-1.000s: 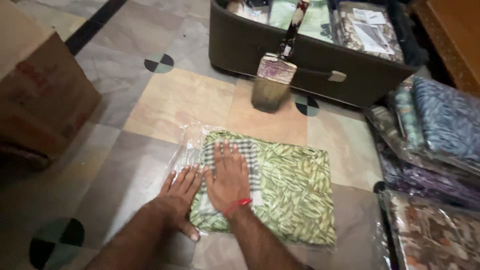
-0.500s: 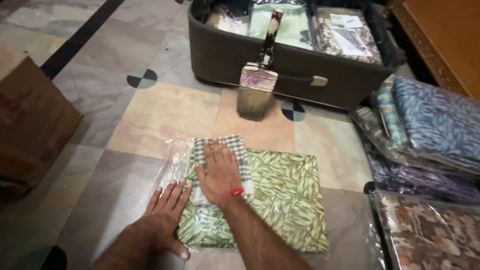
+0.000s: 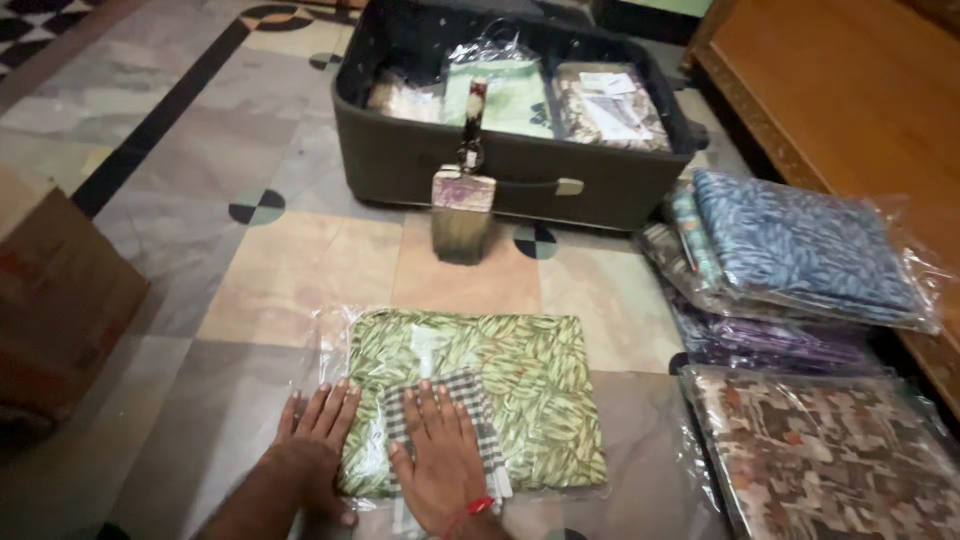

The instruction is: The person uses a dry brush to remove dust from a packaged garment and then wipes the package with a cloth.

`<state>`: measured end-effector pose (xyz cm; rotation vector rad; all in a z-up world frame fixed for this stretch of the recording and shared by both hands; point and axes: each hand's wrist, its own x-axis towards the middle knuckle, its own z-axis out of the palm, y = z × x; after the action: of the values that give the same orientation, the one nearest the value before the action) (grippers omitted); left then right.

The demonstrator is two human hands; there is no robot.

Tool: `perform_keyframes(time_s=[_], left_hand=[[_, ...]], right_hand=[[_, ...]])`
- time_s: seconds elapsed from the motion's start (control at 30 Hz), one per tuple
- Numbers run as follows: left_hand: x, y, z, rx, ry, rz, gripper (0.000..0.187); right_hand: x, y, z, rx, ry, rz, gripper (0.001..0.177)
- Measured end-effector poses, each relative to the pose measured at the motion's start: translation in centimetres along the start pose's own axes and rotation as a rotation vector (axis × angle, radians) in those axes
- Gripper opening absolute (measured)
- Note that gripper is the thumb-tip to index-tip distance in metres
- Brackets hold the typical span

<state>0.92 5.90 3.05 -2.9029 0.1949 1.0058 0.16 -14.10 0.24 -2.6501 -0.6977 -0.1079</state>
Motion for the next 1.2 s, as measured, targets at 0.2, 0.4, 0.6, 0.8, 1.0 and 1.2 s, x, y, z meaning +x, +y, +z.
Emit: perform_keyframes(time_s=[0.2,0.4,0.6,0.8,1.0,1.2], left_hand=[[0.3,2.6,-3.4,0.201,0.035,-0.045,0.150],[3.8,2.1,-1.7,0.106,0.348,0.099,0.152],[1.2,2.8,-5.3,0.052,-0.026,-0.033,0.165],[1.0,3.2,-6.7,0.094,-0.062,-0.052,0.166],[1.5,3.0,-6.0,0.104,-0.039,-0.047,0.167],[1.5,2.9,-5.7,0.107,-0.031,-0.035,0.168]], right_hand=[[-0.3,0.2,0.7,0.024,0.026,0.010,0.066],[0.6,0.3,0.2,0.059,0.031,0.051,0.064],[5.3,2.4,1.6,-0.001,0.096,0.081,0.066],[9.6,5.9,0.9,-0.032,0.115,0.098,0.067],[9.5,11.8,-0.5,-0.094,0.131,0.157,0.066],[7.9,19.0,-2.6,-0.239,0.125,0.245,0.066]])
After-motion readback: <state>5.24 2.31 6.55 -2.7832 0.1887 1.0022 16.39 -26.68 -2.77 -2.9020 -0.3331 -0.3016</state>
